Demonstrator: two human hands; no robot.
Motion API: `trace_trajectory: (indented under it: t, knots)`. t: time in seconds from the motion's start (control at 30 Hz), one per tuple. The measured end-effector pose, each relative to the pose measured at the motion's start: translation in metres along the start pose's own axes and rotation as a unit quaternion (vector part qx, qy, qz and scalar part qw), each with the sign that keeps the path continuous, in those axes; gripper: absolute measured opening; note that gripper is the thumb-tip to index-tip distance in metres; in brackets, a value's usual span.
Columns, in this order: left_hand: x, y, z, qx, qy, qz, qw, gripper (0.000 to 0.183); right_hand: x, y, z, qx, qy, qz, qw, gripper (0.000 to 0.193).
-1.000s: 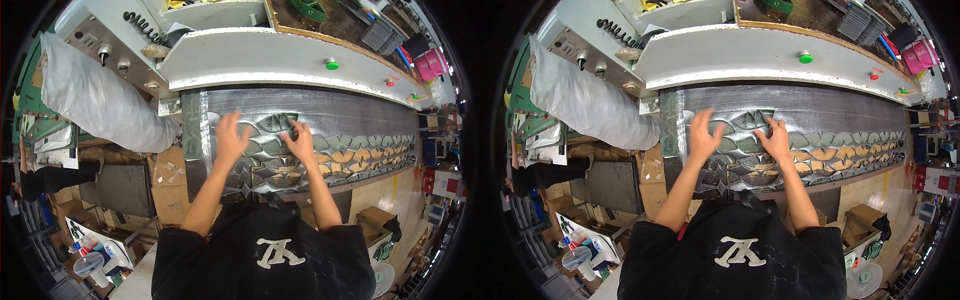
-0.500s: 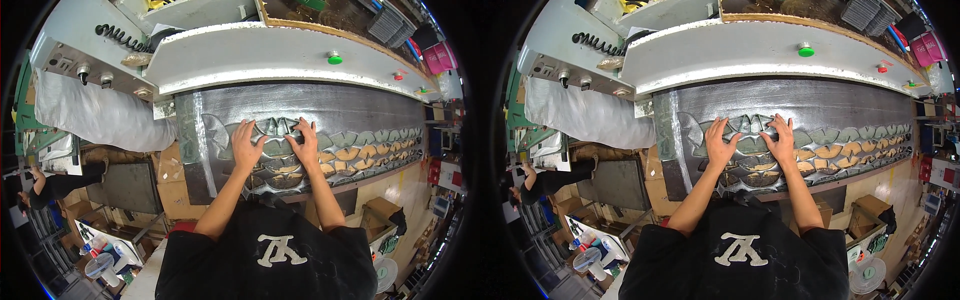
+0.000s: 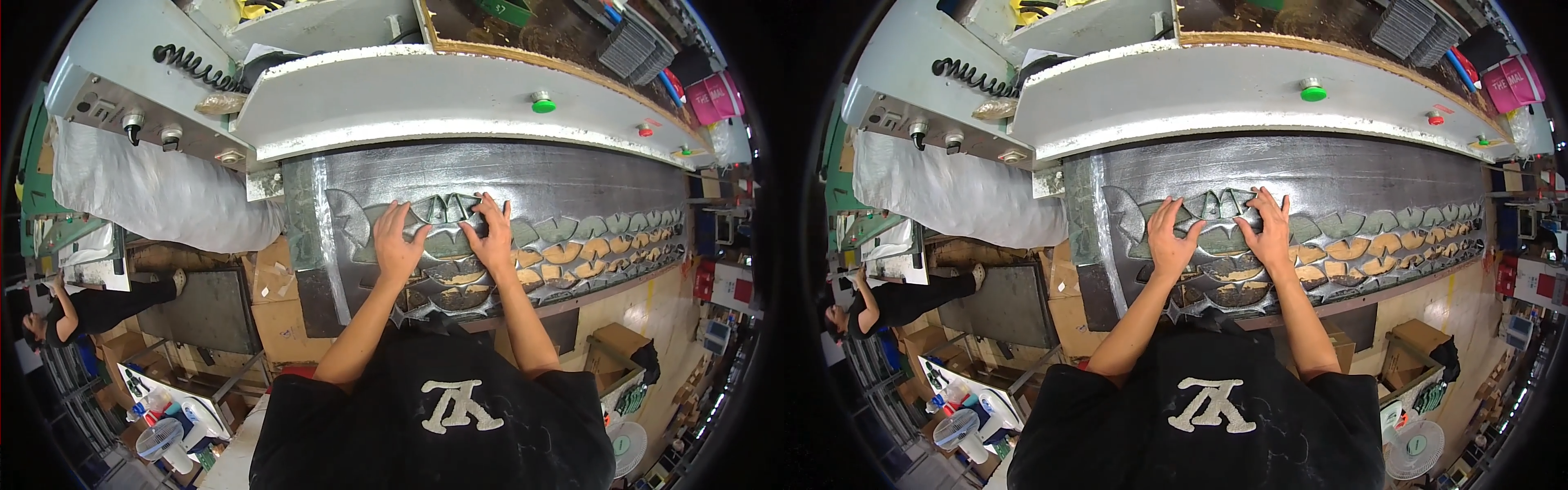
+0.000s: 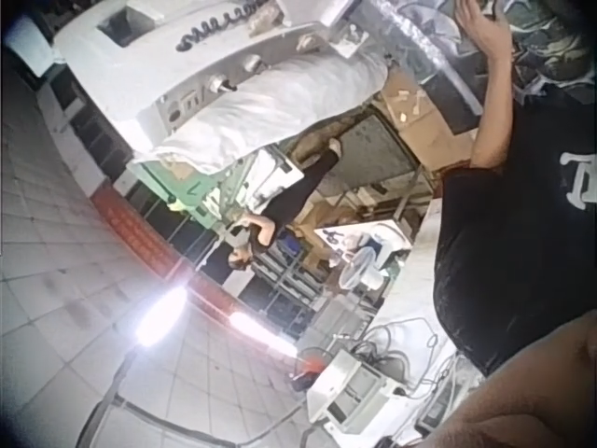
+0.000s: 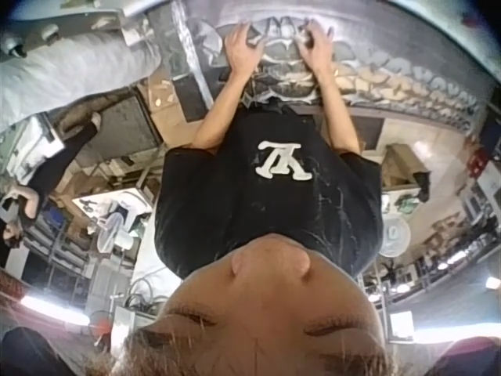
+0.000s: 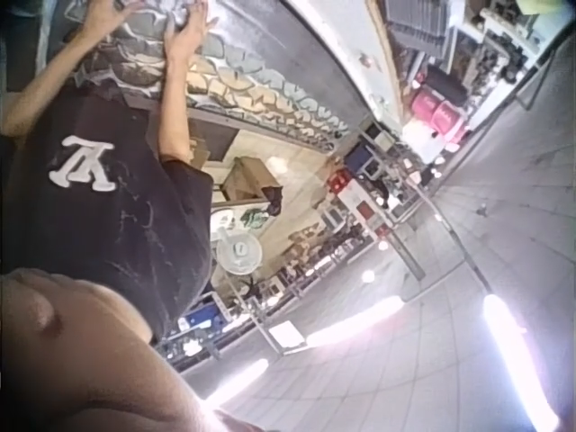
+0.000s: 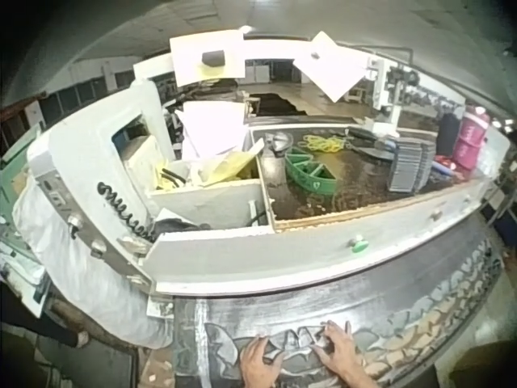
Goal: Sort and stack small cut-out shoe components from a production line conveyor.
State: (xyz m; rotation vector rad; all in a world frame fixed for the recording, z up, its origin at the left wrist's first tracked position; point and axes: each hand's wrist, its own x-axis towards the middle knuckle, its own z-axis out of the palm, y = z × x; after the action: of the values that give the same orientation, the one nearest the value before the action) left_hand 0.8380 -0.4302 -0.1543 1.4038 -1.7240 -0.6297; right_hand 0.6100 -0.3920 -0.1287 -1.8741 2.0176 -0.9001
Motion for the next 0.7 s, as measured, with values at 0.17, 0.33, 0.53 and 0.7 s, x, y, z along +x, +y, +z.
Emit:
trace_trajectory:
  t: [0.17,0.33,0.53,0.7]
  knots:
    - [0.013,-0.001,-0.001,0.004,0.006,0.004,1.0,0.066,0.014,0.001,0.004,0.002,0.003,-0.01,1.0,0.042]
    - [0.023,0.022,-0.022,0.039,-0.004,0.067,0.997,0.066,0.04,-0.007,-0.007,0.023,0.039,-0.012,0.999,0.049]
    - [-0.002,0.046,-0.074,-0.081,-0.373,-0.01,0.924,0.037,0.133,-0.029,-0.076,0.064,-0.013,-0.036,0.997,0.036]
    - [-0.007,0.038,-0.072,-0.025,-0.373,0.042,0.927,0.041,0.208,-0.053,-0.117,0.117,-0.034,0.061,0.991,0.045]
